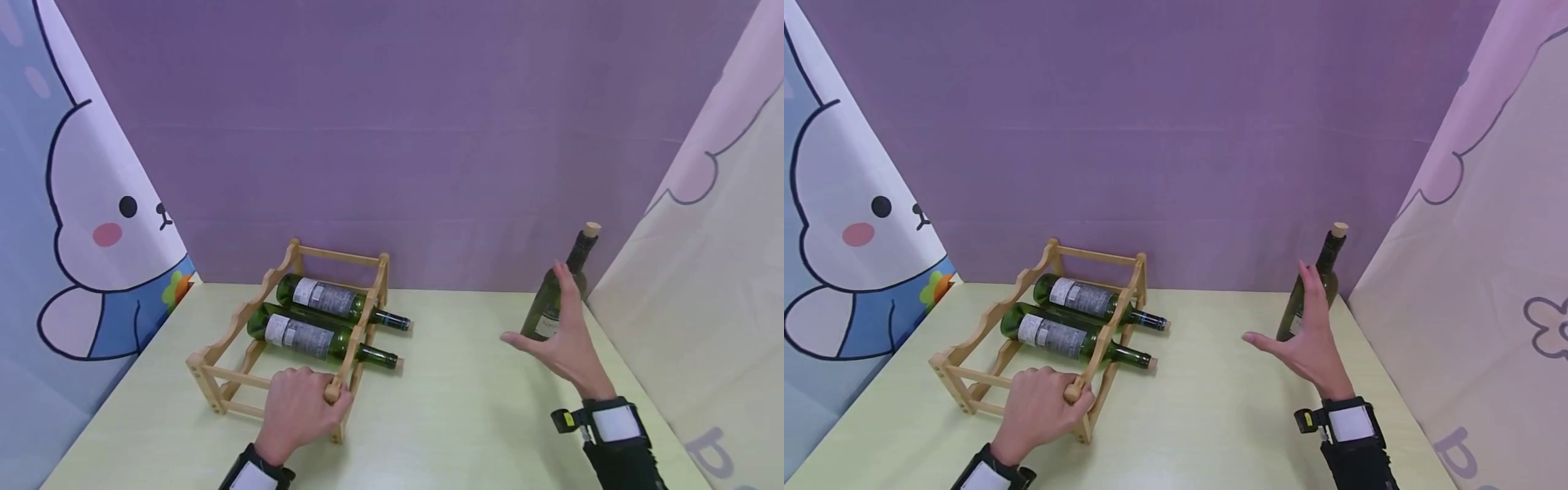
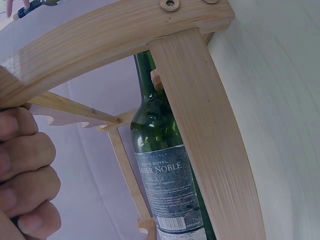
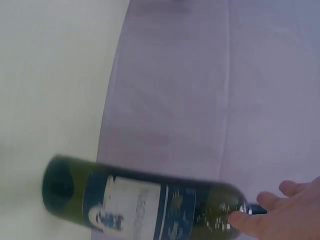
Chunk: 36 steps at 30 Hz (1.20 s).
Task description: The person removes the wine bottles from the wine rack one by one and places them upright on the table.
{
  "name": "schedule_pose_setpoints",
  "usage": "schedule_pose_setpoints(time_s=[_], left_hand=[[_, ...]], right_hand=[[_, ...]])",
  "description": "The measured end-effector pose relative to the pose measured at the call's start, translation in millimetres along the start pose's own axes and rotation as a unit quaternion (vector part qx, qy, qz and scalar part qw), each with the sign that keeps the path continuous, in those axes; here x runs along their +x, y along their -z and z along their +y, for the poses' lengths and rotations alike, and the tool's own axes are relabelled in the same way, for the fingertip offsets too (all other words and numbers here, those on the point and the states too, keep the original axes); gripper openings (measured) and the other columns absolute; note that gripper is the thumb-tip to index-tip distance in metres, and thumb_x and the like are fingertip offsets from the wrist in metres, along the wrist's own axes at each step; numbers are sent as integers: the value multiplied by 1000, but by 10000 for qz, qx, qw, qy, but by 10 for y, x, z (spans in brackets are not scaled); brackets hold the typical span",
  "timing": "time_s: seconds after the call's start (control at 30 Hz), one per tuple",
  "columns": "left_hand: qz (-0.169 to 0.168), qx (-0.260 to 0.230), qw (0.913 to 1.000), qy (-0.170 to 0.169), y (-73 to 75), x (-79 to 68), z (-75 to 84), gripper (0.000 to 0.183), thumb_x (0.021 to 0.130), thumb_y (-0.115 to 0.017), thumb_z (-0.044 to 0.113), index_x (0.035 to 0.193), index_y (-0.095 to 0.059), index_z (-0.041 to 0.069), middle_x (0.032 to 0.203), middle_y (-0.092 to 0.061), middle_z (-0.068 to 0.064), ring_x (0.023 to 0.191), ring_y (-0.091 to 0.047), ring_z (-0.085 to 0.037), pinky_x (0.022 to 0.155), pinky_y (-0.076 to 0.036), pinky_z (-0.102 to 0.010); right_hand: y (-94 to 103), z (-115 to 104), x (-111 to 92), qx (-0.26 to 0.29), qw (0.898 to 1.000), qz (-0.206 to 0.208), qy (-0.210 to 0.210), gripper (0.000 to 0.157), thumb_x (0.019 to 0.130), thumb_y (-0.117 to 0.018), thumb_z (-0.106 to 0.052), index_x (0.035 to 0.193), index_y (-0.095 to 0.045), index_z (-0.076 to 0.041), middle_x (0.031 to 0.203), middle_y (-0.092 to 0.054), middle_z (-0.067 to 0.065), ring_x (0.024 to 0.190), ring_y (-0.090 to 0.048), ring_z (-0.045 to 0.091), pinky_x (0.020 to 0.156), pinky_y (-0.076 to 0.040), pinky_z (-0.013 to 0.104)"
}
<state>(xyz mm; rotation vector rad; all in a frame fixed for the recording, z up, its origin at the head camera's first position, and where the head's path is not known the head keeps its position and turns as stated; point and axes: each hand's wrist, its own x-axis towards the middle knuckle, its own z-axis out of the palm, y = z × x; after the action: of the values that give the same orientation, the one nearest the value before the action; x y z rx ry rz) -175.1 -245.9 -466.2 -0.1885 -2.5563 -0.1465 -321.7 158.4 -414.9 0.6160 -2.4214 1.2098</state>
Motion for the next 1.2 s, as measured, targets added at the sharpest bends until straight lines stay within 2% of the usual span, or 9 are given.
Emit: schedule_pose_setpoints(time_s=[0.27, 0.6, 0.8, 1.07, 1.2], left_hand=[[11, -40, 10000, -27, -9, 0, -6, 50, 82, -65, 39, 50, -28, 30, 50, -14, 18, 44, -18, -3, 46, -14, -23], [42, -75, 10000, -30, -1, 2, -2, 50, 82, -64, 38, 50, -27, 30, 51, -14, 18, 44, -17, -3, 46, -13, -23], [27, -109, 9999, -2, 1, -7, -2, 51, 83, -65, 38, 50, -26, 30, 51, -13, 18, 44, -18, -3, 46, -14, -23], [55, -86, 9999, -6, -17, -7, -4, 51, 83, -65, 38, 50, -27, 30, 51, -14, 17, 45, -17, -3, 46, -13, -23], [106, -93, 9999, -22, -18, -8, -8, 51, 83, -64, 38, 51, -26, 30, 51, -13, 17, 45, -16, -3, 46, -12, -22]], right_hand=[[-281, -78, -22, -22, 9980, -631, 26, 131, 70, -93, -36, 163, -1, -42, 174, 5, -1, 160, -2, 38, 109, -15, 83], [-571, -158, -23, -225, 9950, -967, 109, 132, 65, -94, -48, 163, -5, -41, 174, 2, -2, 160, -7, 38, 112, -21, 79], [-756, -217, -41, -377, 9919, -1204, 139, 133, 63, -92, -58, 164, -8, -37, 174, -1, 2, 160, -9, 40, 112, -23, 78], [-970, -278, -42, -321, 9888, -1433, 255, 131, 61, -91, -63, 162, -10, -41, 174, -5, 3, 159, -13, 38, 112, -28, 75], [-1055, -296, -41, -366, 9881, -1460, 311, 131, 60, -90, -66, 163, -13, -40, 174, -6, 3, 159, -14, 38, 111, -31, 74]])
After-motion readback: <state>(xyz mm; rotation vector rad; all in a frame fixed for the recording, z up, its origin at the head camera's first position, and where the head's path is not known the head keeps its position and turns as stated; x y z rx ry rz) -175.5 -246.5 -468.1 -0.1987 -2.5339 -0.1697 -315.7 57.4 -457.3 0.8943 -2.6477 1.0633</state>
